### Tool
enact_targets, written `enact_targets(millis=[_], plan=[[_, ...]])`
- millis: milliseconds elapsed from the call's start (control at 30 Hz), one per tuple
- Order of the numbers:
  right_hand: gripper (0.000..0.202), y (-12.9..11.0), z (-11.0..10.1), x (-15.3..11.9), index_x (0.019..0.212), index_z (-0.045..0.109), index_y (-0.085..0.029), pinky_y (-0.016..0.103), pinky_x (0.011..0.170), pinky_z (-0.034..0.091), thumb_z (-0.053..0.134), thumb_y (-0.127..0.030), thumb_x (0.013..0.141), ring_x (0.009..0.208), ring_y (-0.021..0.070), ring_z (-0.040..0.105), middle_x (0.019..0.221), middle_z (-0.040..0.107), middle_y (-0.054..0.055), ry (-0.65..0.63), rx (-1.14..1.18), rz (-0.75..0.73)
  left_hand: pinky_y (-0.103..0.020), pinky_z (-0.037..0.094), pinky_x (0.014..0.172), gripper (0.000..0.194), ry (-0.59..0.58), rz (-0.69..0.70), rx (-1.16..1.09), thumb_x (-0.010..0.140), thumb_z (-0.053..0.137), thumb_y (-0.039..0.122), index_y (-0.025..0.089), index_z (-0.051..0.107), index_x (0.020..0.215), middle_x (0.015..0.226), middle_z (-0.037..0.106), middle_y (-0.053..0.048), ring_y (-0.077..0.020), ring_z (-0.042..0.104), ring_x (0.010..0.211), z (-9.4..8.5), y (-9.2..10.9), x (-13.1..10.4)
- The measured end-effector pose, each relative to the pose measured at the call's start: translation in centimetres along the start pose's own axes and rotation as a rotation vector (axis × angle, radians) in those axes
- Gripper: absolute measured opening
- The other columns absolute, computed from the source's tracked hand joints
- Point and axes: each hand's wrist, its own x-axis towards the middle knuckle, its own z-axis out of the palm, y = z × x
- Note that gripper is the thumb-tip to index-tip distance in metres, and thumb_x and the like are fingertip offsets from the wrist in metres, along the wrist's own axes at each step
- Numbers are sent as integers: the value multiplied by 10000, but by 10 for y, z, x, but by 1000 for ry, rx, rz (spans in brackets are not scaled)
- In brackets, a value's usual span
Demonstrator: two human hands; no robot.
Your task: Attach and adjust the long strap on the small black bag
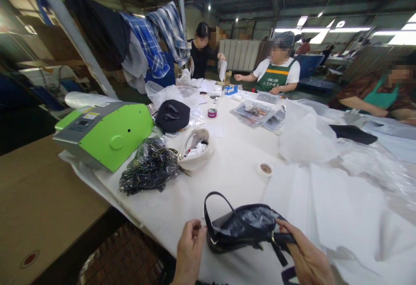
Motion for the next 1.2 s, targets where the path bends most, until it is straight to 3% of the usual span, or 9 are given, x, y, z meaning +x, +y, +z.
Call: enact_targets(millis=[133, 267, 500, 600, 733, 800, 900, 1100, 1200], plan=[[394, -3, 5, -3, 1038, 631, -210, 240, 762, 550, 406, -472, 848, 864, 190, 672, 957, 710, 37, -47, 116, 83, -270, 514, 594, 191, -5, 424, 180, 819, 508, 342, 191, 555, 926, 788, 616, -43, -158, 592, 644, -1, -4, -17], [414, -6, 10, -5, 1039, 637, -190, 246, 744, 553, 409, -475, 843, 767, 185, 684, 888, 717, 52, -82, 183, 138, -315, 534, 691, 262, -94, 912, 344, 787, 559, 223, 162, 523, 1040, 921, 618, -110, -211, 604, 818, 9, 0, -21], [376, -16, 7, -7, 1003, 644, -201, 254, 677, 575, 417, -454, 841, 662, 166, 667, 825, 713, 28, -62, 250, 136, -344, 475, 553, 141, -87, 997, 374, 774, 529, 193, 141, 517, 905, 740, 603, -89, -224, 554, 648, 38, 27, -22], [336, -21, 4, -10, 999, 631, -215, 263, 697, 575, 398, -415, 862, 631, 147, 649, 826, 699, 15, -71, 255, 93, -334, 438, 588, 71, -203, 879, 248, 727, 543, 173, 154, 523, 792, 725, 586, -79, -217, 535, 667, 43, 42, -25], [271, -18, -3, -6, 1034, 601, -233, 208, 639, 559, 401, -328, 877, 702, 134, 647, 812, 670, 13, -35, 129, -111, -278, 383, 560, 122, -648, 224, -126, 675, 546, 262, 172, 471, 709, 612, 498, -6, -148, 469, 571, 39, 67, -27], [258, -15, -8, -2, 1069, 572, -230, 178, 569, 538, 403, -289, 884, 657, 116, 631, 760, 637, 6, -23, 31, -222, -243, 331, 497, 218, -803, 14, -273, 700, 524, 379, 169, 473, 731, 545, 432, 33, -108, 387, 483, 36, 74, -26], [255, -13, -12, 2, 1106, 538, -208, 205, 566, 517, 418, -245, 884, 621, 122, 611, 702, 606, 3, 33, -163, -403, -232, 254, 485, 325, -755, 67, -258, 747, 477, 475, 164, 484, 654, 513, 336, 56, -88, 291, 479, 33, 74, -26], [244, -23, -13, 8, 1072, 539, -135, 256, 584, 482, 376, -159, 891, 650, 149, 618, 744, 651, 65, 156, -379, -626, -242, 260, 537, 360, -699, 318, -65, 826, 412, 456, 165, 513, 639, 547, 332, 44, -100, 341, 534, 24, 56, -24], [241, -29, -16, 14, 1030, 557, -132, 237, 562, 488, 363, -147, 888, 603, 130, 612, 685, 648, 42, 171, -349, -685, -236, 256, 515, 376, -708, 275, -88, 824, 429, 489, 168, 513, 647, 532, 333, 50, -95, 331, 515, 21, 53, -22]])
